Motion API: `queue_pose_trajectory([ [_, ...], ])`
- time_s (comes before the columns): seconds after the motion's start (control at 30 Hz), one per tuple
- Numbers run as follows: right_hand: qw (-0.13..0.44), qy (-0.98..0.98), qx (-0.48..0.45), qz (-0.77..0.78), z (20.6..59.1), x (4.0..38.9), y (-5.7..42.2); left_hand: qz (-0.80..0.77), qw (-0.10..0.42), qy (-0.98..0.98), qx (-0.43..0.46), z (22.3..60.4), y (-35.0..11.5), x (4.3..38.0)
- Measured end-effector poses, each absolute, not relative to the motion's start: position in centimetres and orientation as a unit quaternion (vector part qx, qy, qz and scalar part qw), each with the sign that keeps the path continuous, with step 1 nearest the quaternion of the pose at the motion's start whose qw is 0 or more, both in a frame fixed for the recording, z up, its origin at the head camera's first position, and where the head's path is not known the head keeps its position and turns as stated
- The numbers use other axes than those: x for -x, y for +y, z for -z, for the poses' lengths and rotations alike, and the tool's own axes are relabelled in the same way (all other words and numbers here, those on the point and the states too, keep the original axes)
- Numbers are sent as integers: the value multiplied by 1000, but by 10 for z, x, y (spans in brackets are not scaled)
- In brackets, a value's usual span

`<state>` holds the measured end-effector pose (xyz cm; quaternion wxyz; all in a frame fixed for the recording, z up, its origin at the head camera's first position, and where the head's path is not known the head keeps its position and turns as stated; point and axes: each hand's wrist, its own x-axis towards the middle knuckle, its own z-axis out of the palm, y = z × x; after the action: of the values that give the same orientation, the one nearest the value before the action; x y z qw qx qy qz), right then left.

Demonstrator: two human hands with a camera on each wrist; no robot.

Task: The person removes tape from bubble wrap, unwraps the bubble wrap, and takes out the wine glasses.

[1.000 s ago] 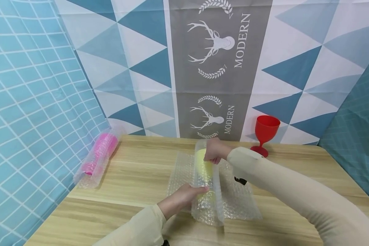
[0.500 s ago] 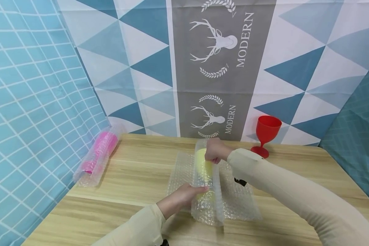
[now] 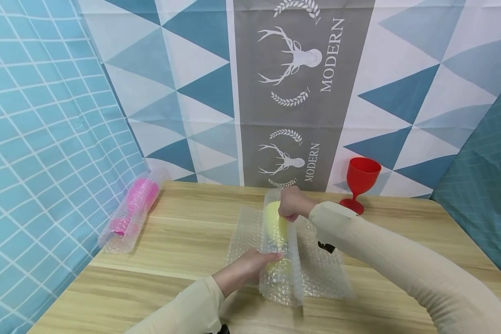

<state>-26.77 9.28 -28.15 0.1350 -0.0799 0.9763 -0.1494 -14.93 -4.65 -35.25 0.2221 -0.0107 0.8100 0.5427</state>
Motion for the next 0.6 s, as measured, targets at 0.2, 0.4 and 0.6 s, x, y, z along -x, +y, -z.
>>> queue_pose_trajectory([
  [0.2, 136, 975, 84, 151, 278, 266, 91, -536, 219, 815, 12, 353, -46, 149],
  [0.4, 146, 975, 75, 152, 278, 267, 91, -532, 213, 819, 19, 353, -44, 148],
  [0.6, 126, 980, 99, 116, 279, 267, 91, -536, 213, 817, 16, 352, -44, 148],
])
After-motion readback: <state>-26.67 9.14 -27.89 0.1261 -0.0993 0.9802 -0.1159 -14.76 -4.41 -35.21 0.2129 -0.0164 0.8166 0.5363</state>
